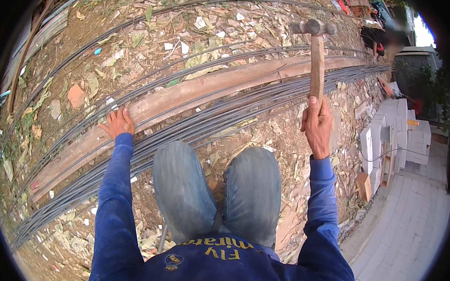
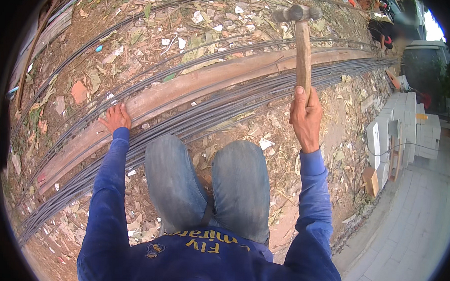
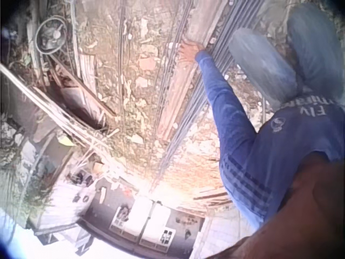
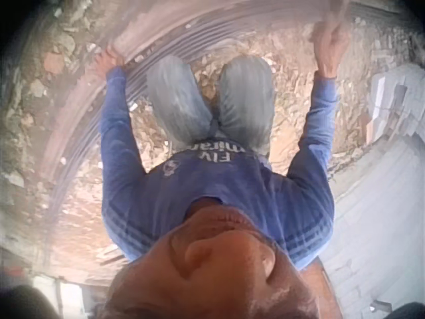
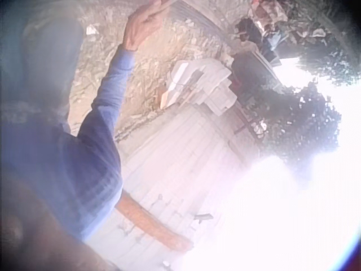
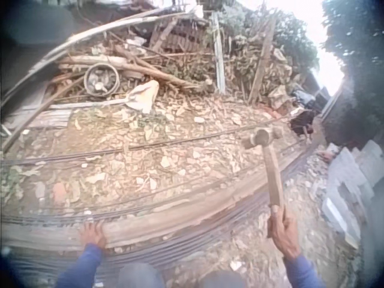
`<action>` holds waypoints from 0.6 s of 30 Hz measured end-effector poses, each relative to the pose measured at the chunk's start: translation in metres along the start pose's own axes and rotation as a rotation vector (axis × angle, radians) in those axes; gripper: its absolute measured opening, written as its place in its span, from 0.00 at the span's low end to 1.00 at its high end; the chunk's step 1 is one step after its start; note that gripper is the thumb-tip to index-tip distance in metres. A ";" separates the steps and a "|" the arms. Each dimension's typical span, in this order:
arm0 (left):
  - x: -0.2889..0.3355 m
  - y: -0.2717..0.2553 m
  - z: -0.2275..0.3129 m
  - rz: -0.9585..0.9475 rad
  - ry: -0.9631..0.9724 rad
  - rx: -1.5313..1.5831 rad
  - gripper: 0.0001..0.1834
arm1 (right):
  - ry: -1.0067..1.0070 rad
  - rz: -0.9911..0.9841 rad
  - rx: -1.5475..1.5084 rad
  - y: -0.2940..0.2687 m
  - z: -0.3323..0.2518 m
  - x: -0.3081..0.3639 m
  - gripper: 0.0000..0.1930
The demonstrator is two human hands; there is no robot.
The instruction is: The person hammers a metal bar against a stack of rebar on the ground, periodically repositioning the bar by hand.
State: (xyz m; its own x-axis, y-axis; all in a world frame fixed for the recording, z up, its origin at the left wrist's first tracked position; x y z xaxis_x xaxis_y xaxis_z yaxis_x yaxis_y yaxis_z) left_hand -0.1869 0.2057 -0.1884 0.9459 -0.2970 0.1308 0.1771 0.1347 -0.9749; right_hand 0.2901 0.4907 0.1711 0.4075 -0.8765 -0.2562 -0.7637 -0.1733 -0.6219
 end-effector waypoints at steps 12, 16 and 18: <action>-0.006 -0.011 -0.027 0.136 0.022 -0.076 0.26 | -0.393 0.673 -0.405 -0.012 -0.014 -0.028 0.19; 0.011 0.004 0.016 0.151 0.104 0.022 0.25 | 0.019 0.063 0.518 0.087 0.239 0.073 0.17; 0.009 -0.001 0.015 0.193 0.117 0.055 0.25 | 0.165 0.006 0.422 0.075 0.264 0.046 0.18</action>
State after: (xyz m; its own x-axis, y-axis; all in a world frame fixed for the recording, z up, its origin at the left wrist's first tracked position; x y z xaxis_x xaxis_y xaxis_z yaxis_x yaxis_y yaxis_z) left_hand -0.1745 0.2173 -0.1839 0.9264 -0.3673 -0.0823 0.0131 0.2502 -0.9681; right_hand 0.3842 0.5563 -0.0826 0.2924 -0.9427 -0.1609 -0.4808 0.0006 -0.8768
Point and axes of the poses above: each hand's wrist, its own x-axis away from the middle knuckle, its own y-axis out of the palm, z = x × y, the point moved 9 cm from there along -x, towards the middle knuckle, and after that the axes turned 15 degrees about -y, right-handed, at the moved point
